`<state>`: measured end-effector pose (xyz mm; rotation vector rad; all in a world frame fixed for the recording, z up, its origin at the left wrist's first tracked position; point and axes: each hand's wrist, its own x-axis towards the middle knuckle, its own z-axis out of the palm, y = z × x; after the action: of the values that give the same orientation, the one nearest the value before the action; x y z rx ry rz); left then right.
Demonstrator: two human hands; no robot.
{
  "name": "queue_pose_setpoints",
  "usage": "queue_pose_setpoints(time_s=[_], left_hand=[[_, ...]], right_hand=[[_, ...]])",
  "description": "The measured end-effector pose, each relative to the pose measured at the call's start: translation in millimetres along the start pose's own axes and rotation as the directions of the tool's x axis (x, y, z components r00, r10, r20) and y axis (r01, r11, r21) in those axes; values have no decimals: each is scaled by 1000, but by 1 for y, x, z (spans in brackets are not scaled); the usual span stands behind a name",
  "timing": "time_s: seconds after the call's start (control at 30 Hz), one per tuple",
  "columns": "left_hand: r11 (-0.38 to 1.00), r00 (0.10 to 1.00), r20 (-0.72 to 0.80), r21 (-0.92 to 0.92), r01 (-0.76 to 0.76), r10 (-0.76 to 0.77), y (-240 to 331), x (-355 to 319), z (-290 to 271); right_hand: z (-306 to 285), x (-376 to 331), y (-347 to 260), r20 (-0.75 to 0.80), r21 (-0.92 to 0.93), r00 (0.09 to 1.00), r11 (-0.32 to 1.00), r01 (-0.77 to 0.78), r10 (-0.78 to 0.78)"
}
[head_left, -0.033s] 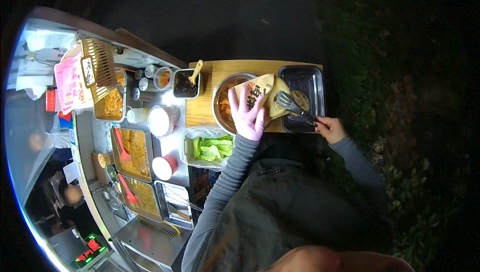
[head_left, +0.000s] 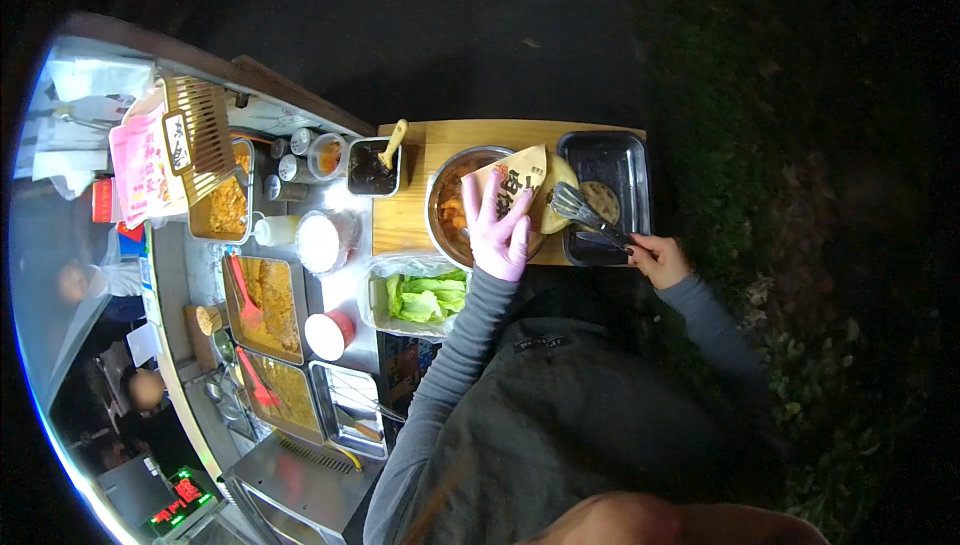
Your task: The person uses tongs and chopsticks to remove fried items from a fryer and places them into a paper cone. They add lettuce, sauce, and other toppings, then hand the assembled food to a customer. The process is repeated for a second order.
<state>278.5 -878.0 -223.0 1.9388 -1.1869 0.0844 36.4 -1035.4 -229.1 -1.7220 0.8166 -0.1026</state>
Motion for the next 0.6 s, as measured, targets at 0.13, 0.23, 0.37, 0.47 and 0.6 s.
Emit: queue_pose_setpoints(time_s=[0.13,0.23,0.37,0.47,0.6], left_hand=[[582,797,40,-661,474,-603,-7,10,13],[818,910,-111,-492,299,-400,-17,15,16],[926,893,-253,-163,339,-372,-19,18,17],[283,771,112,-889,360,-627,-20,21,16],[1,675,275,-926,379,-685,-29,16,7]], right_hand=[[12,1,-2,20,50,1000,998,-22,21],[11,3,-5,26,57,998,997,-54,53],[11,3,0,35,99,999,995,-21,18],[17,5,7,11,35,997,996,-80,80],[23,8,13,-37,114,999,994,-6,10]])
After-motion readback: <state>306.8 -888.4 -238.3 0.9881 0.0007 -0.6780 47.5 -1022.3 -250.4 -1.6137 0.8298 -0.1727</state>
